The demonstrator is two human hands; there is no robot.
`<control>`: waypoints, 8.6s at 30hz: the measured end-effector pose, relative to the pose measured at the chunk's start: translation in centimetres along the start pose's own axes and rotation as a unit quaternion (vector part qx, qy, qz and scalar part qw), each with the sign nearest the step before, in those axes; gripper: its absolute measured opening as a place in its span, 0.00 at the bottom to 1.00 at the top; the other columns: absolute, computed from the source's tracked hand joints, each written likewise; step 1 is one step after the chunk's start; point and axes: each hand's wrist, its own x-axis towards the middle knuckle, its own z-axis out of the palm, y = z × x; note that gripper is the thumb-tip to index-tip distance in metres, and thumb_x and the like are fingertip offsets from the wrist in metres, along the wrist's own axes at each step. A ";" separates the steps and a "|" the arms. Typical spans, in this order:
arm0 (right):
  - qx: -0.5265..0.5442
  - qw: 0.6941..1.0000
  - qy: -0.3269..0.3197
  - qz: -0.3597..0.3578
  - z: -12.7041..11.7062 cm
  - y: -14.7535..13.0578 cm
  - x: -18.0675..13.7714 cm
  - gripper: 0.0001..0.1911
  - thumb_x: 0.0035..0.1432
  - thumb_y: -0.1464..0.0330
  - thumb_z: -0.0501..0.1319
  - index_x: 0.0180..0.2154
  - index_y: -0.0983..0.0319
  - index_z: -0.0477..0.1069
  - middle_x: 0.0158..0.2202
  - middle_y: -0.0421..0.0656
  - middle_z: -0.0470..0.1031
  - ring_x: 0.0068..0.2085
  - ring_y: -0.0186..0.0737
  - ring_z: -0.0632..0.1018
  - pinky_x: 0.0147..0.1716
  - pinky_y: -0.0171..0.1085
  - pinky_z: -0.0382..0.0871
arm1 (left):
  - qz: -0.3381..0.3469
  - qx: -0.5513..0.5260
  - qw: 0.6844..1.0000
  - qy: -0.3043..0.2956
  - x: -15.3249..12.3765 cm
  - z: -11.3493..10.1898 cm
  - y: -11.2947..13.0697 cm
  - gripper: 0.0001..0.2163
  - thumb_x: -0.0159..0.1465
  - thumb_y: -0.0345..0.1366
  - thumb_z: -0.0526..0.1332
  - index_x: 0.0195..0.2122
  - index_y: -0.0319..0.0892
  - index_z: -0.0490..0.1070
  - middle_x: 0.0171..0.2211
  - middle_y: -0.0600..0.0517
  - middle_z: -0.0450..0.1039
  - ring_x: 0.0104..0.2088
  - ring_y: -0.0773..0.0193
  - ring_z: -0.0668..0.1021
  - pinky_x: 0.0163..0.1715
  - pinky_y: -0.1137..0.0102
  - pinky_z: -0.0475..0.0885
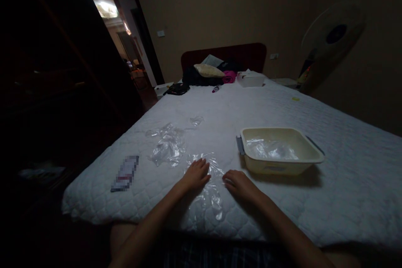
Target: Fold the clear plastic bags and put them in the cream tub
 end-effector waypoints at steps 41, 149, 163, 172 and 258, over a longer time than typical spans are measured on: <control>-0.195 0.971 0.011 -0.138 13.1 -12.7 2.4 0.05 0.54 0.76 0.54 0.33 0.64 0.68 0.33 0.47 0.71 0.35 0.43 0.70 0.36 0.41 0.60 | -0.159 -0.754 0.618 0.156 -6.9 -0.2 -7.2 0.12 0.49 0.37 0.66 0.33 0.37 0.70 0.32 0.48 0.74 0.38 0.61 0.76 0.46 0.62 0.66; -0.051 0.991 0.117 -0.032 5.1 -3.9 6.5 0.09 0.55 0.72 0.55 0.38 0.62 0.70 0.34 0.44 0.75 0.37 0.39 0.74 0.39 0.38 0.61 | 0.157 -0.050 0.937 0.307 -8.1 5.1 -2.4 0.12 0.62 0.28 0.53 0.46 0.41 0.67 0.45 0.43 0.71 0.51 0.58 0.70 0.44 0.58 0.71; -0.149 0.987 0.056 -0.003 5.7 -3.3 7.9 0.06 0.56 0.70 0.56 0.32 0.62 0.72 0.33 0.43 0.72 0.38 0.37 0.71 0.38 0.35 0.57 | 0.188 -0.039 0.934 0.303 -8.0 5.2 -2.6 0.11 0.61 0.27 0.53 0.44 0.40 0.68 0.44 0.45 0.72 0.51 0.59 0.69 0.44 0.59 0.71; -0.112 0.993 0.024 -0.008 5.2 -2.7 8.1 0.09 0.57 0.67 0.55 0.34 0.61 0.74 0.33 0.43 0.74 0.37 0.37 0.72 0.37 0.35 0.57 | 0.187 -0.028 0.933 0.305 -8.1 5.2 -2.6 0.12 0.62 0.27 0.52 0.45 0.40 0.67 0.46 0.43 0.71 0.53 0.58 0.68 0.45 0.58 0.71; -0.087 0.988 -0.043 -0.124 2.3 -0.6 7.4 0.08 0.55 0.69 0.57 0.33 0.63 0.74 0.32 0.45 0.72 0.33 0.35 0.71 0.32 0.32 0.61 | 0.175 0.036 0.937 0.302 -7.0 6.0 0.2 0.09 0.62 0.28 0.53 0.42 0.39 0.69 0.45 0.45 0.71 0.50 0.58 0.70 0.48 0.58 0.69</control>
